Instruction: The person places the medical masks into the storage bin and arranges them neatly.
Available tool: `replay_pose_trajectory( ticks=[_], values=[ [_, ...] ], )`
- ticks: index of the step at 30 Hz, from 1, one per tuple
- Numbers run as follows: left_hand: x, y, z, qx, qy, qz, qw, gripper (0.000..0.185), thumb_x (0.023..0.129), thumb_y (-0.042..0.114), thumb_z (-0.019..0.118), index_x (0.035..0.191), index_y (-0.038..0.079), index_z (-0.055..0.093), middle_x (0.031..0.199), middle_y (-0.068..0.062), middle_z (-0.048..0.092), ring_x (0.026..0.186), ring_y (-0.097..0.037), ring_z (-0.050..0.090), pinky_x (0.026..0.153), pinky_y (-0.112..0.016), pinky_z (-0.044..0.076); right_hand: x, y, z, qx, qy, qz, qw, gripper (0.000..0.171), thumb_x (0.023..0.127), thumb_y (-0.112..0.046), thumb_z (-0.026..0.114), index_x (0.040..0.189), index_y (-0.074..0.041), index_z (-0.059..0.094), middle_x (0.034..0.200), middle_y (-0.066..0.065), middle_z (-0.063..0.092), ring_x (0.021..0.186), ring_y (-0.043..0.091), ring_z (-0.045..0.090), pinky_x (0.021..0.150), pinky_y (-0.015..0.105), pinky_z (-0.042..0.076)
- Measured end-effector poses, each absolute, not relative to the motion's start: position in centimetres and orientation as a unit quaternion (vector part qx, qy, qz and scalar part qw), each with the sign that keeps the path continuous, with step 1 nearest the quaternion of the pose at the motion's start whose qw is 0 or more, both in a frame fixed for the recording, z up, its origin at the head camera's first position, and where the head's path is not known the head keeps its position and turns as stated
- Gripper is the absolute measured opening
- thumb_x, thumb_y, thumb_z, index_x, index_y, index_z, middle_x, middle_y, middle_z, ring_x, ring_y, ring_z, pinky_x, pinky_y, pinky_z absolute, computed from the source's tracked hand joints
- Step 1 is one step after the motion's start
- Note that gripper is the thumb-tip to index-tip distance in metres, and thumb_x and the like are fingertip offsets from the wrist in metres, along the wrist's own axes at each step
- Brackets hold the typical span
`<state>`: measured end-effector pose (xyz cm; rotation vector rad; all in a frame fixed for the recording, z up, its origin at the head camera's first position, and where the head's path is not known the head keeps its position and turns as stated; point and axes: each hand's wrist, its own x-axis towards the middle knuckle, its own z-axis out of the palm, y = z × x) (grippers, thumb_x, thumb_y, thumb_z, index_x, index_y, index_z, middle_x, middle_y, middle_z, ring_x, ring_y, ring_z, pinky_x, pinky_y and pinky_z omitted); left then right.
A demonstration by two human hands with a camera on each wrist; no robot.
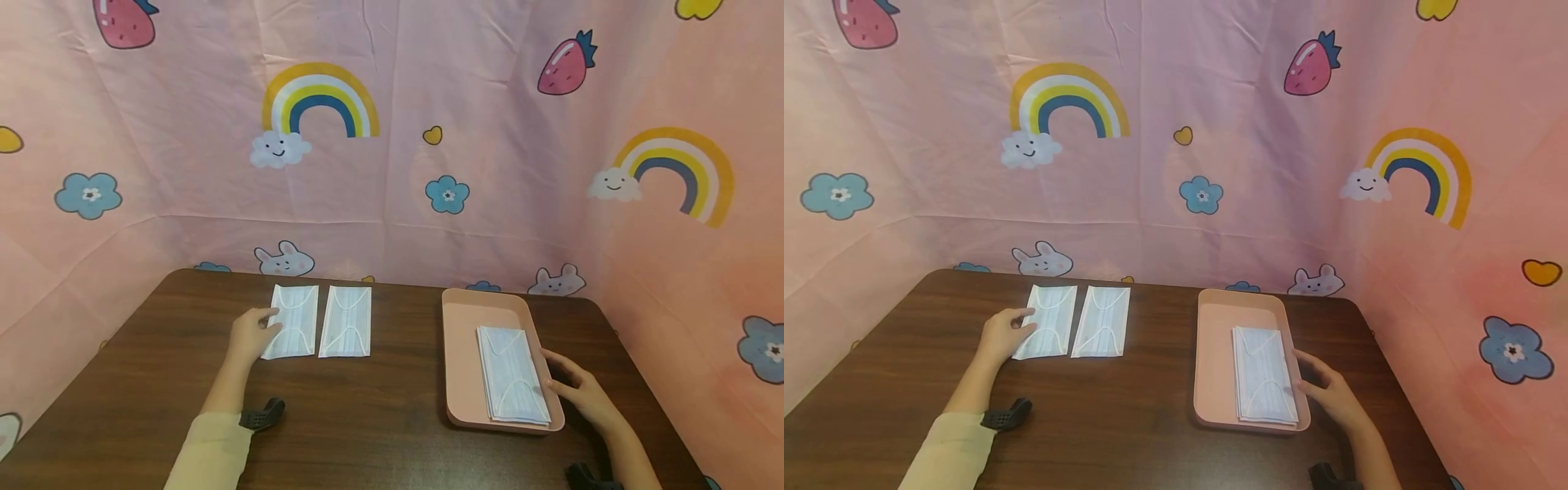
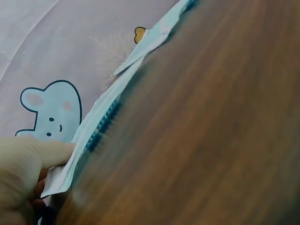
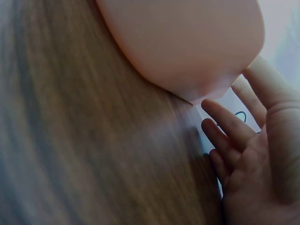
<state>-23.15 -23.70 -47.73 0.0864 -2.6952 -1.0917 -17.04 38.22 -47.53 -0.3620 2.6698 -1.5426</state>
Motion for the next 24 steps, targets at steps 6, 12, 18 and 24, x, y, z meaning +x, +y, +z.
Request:
replay_pose_trajectory(
  ticks=[6,12,18,24],
  values=[
    [-22.97,-24.01,-48.14,0.038,-0.913,-0.384,0.134,0.035,0.087,0.006,0.067,0.12,-0.005,0.063,0.104,-0.023,0.059,0.084,-0.031,0.05,0.068,-0.04,0.042,-17.1,38.23,-47.35,-0.117,0.86,-0.496,0.022,0.053,0.094,-0.014,0.061,0.143,-0.004,0.042,0.141,0.022,0.041,0.115,-0.004,0.038,0.099,0.06,0.03],
    [-22.77,-24.24,-48.33,0.061,-0.9,-0.41,0.135,0.036,0.089,0.008,0.067,0.123,-0.001,0.062,0.102,-0.02,0.059,0.077,-0.025,0.049,0.06,-0.032,0.043,-17.24,38.41,-47.36,-0.118,0.867,-0.484,0.026,0.053,0.094,-0.015,0.061,0.143,-0.005,0.042,0.14,0.019,0.043,0.115,-0.005,0.039,0.097,0.043,0.036],
    [-22.55,-24.45,-48.02,0.089,-0.873,-0.464,0.121,0.04,0.091,0.014,0.066,0.129,0.002,0.059,0.102,-0.02,0.055,0.053,-0.019,0.047,0.045,-0.027,0.04,-17.33,38.47,-47.35,-0.118,0.865,-0.487,0.026,0.053,0.095,-0.015,0.061,0.143,-0.006,0.042,0.14,0.02,0.043,0.115,-0.005,0.039,0.095,0.03,0.037],
    [-22.48,-24.54,-47.82,0.117,-0.859,-0.486,0.112,0.042,0.091,0.018,0.067,0.131,0.006,0.059,0.128,-0.019,0.054,0.062,-0.019,0.053,0.054,-0.028,0.043,-17.27,38.42,-47.21,-0.117,0.864,-0.49,0.026,0.053,0.094,-0.015,0.061,0.143,-0.005,0.043,0.14,0.02,0.043,0.114,-0.006,0.04,0.092,0.018,0.036]
  ],
)
